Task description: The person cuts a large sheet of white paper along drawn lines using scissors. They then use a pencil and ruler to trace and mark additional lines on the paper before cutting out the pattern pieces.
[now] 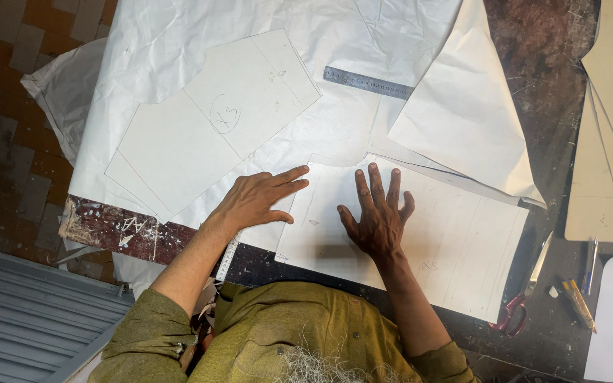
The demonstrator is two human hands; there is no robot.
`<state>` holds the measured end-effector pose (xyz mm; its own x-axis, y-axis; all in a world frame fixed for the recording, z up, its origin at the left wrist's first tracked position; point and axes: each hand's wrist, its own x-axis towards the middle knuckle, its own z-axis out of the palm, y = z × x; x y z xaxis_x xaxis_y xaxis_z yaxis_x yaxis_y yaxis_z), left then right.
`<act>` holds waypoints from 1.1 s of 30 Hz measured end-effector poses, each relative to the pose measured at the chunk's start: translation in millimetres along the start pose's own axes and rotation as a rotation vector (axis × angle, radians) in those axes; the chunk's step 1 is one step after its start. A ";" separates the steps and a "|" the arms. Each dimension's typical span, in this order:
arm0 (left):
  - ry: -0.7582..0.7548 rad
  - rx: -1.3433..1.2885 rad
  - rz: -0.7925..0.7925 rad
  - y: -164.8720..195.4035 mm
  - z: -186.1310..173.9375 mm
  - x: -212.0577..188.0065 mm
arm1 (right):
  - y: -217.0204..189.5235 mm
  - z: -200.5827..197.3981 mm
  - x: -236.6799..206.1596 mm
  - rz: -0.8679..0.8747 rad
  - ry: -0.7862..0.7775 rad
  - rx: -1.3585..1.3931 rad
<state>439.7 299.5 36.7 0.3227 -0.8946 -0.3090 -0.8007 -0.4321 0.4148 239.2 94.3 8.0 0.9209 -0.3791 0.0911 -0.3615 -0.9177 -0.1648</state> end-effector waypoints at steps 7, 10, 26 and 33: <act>0.028 -0.013 -0.001 -1.4 0.4 -4.4 | -2.4 1.1 -1.0 0.006 -0.016 0.001; 0.044 -0.025 0.006 -2.4 1.1 -5.4 | -2.5 3.2 -0.9 0.017 -0.037 0.002; 0.068 0.259 -0.073 91.5 -7.8 11.0 | -11.9 -43.6 11.1 0.079 -0.070 0.009; 0.029 0.338 -0.164 162.1 5.9 23.2 | 75.9 -109.8 -39.7 0.197 0.175 0.288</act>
<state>314.4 209.3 91.8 0.4708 -0.8215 -0.3216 -0.8569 -0.5126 0.0549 159.2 26.6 99.7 0.7900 -0.5822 0.1921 -0.4505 -0.7638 -0.4623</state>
